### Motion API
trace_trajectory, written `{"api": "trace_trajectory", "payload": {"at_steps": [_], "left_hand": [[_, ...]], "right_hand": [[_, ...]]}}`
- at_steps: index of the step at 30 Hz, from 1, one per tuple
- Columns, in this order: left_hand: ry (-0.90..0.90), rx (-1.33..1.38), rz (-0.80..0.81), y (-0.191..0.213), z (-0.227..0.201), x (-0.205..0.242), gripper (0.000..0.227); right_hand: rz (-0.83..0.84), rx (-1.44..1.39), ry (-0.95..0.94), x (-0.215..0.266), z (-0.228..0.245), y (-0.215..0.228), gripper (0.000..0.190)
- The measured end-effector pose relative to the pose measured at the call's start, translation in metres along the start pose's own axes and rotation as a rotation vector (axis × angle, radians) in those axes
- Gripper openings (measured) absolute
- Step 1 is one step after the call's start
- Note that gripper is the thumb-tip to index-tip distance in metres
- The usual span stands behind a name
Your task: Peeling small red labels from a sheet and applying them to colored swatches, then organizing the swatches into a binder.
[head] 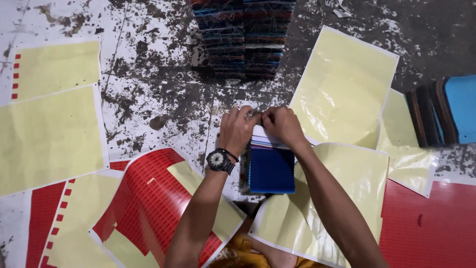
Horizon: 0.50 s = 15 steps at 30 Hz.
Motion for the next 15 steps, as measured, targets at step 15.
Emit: {"api": "trace_trajectory", "payload": {"at_steps": [15], "left_hand": [[0.243,0.356,-0.078,0.008,0.007,0.009,0.037]], "right_hand": [[-0.725,0.189,0.63,0.028,-0.009,0.022,0.009]]}}
Point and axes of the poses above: each hand's wrist, its own x-axis away from the middle knuckle, its own y-axis out of the back of the hand, z = x × y, the point moved 3 cm from there along -x, towards the middle knuckle, and after that the axes turned 14 degrees about -y, right-handed, at the moved point
